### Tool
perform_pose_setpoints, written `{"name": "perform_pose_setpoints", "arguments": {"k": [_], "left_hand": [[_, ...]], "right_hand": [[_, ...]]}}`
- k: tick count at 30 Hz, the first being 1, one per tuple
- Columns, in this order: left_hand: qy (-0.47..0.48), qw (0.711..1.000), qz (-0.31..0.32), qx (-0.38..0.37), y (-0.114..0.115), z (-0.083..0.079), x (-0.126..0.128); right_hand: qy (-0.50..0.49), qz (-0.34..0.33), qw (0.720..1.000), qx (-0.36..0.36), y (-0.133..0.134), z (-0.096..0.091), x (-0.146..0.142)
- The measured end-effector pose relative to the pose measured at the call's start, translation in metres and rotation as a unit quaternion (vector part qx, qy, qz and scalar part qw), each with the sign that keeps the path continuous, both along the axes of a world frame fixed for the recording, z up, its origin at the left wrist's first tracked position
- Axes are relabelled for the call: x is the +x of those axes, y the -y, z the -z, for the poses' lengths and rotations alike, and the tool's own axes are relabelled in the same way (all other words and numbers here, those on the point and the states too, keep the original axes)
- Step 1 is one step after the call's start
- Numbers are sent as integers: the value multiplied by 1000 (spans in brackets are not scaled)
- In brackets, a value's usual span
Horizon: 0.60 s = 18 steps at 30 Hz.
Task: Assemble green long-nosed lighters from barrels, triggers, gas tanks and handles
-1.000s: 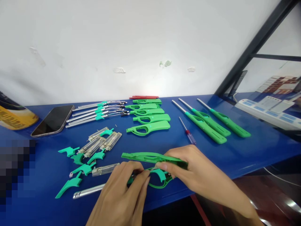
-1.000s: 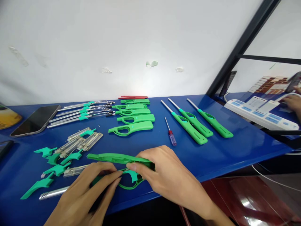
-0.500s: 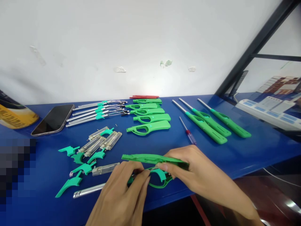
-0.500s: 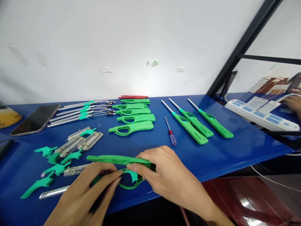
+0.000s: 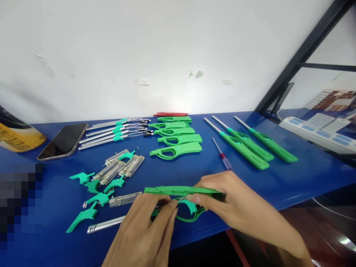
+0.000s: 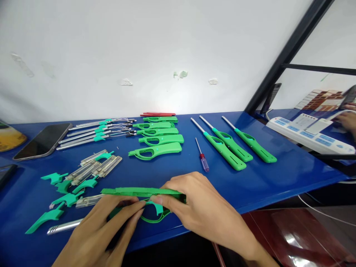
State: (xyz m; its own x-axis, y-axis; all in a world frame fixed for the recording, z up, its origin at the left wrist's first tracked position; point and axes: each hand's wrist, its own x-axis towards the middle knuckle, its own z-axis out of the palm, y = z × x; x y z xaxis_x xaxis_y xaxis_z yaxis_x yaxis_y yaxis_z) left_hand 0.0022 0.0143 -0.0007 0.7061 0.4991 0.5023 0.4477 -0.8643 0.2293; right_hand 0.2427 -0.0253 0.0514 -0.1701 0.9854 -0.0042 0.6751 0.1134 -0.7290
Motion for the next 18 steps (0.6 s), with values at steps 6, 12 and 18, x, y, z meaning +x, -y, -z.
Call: {"name": "perform_pose_setpoints", "arguments": {"k": [6, 12, 18], "left_hand": [[8, 1000, -4, -3, 1, 0, 1], [1, 1000, 3, 0, 0, 1, 0], [14, 1000, -5, 15, -1, -2, 2]], "right_hand": [[0, -4, 1000, 6, -1, 1, 2], [-4, -8, 1000, 3, -1, 1, 1], [-7, -12, 1000, -3, 0, -3, 1]]}}
